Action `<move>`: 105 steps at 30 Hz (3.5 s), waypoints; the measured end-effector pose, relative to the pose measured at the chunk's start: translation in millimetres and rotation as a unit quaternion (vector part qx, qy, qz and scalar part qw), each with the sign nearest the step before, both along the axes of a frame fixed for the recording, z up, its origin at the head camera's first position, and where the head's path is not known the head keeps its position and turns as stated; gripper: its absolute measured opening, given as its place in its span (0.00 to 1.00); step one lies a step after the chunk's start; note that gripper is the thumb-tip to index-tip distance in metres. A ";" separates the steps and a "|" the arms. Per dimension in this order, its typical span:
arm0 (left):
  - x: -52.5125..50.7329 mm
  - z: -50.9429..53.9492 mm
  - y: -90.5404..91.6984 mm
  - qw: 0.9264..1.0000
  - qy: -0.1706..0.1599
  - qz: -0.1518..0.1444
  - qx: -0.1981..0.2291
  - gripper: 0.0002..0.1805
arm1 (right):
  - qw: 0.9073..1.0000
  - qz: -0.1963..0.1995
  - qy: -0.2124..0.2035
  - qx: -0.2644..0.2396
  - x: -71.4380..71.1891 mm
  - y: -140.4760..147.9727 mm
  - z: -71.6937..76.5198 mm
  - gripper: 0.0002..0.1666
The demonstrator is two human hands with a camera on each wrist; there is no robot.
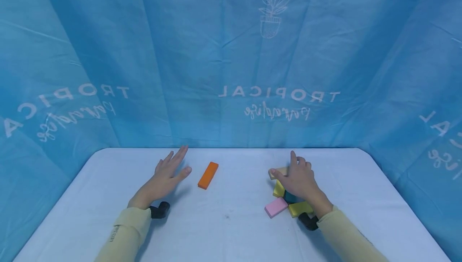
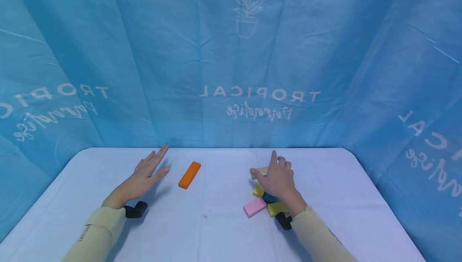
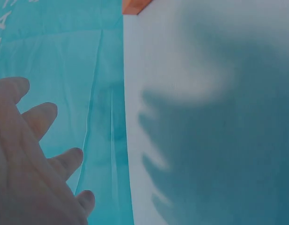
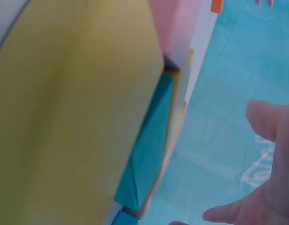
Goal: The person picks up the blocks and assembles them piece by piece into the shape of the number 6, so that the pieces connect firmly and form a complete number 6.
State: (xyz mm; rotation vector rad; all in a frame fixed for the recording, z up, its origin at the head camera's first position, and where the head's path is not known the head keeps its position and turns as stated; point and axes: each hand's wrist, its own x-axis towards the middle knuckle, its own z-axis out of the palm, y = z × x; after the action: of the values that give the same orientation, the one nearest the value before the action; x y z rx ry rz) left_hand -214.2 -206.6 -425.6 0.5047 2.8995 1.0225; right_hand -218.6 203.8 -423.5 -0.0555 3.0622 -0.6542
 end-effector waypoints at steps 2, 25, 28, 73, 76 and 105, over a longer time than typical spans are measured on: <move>-0.8 -1.6 3.0 1.000 0.001 -0.004 0.007 0.42 | 1.000 -0.002 -0.005 0.000 -0.4 -2.3 -1.4 0.63; -15.9 -12.5 36.7 0.998 -0.030 -0.057 0.010 0.36 | 0.991 -0.019 -0.035 0.130 -4.6 -13.7 -4.5 0.56; -13.3 -17.1 36.4 0.997 -0.044 -0.060 0.007 0.36 | 0.989 -0.021 -0.034 0.141 -4.3 -14.6 -5.1 0.56; -2.7 -25.5 42.7 0.995 -0.032 -0.066 -0.068 0.29 | 0.996 -0.005 -0.019 0.087 -11.6 -19.8 -5.4 0.51; -2.5 -26.1 42.7 0.995 -0.036 -0.061 -0.067 0.29 | 0.998 -0.002 -0.011 0.069 -11.3 -21.2 -4.1 0.53; -2.9 -25.1 44.7 0.995 -0.037 -0.063 -0.070 0.29 | 0.997 0.045 0.054 -0.023 -18.4 -55.6 7.2 0.55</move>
State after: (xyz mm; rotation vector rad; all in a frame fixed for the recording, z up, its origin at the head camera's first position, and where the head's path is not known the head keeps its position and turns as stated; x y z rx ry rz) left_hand -217.1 -161.9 -450.7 0.6189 2.8062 0.7973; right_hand -237.0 148.2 -416.3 -0.2362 3.1240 -0.7382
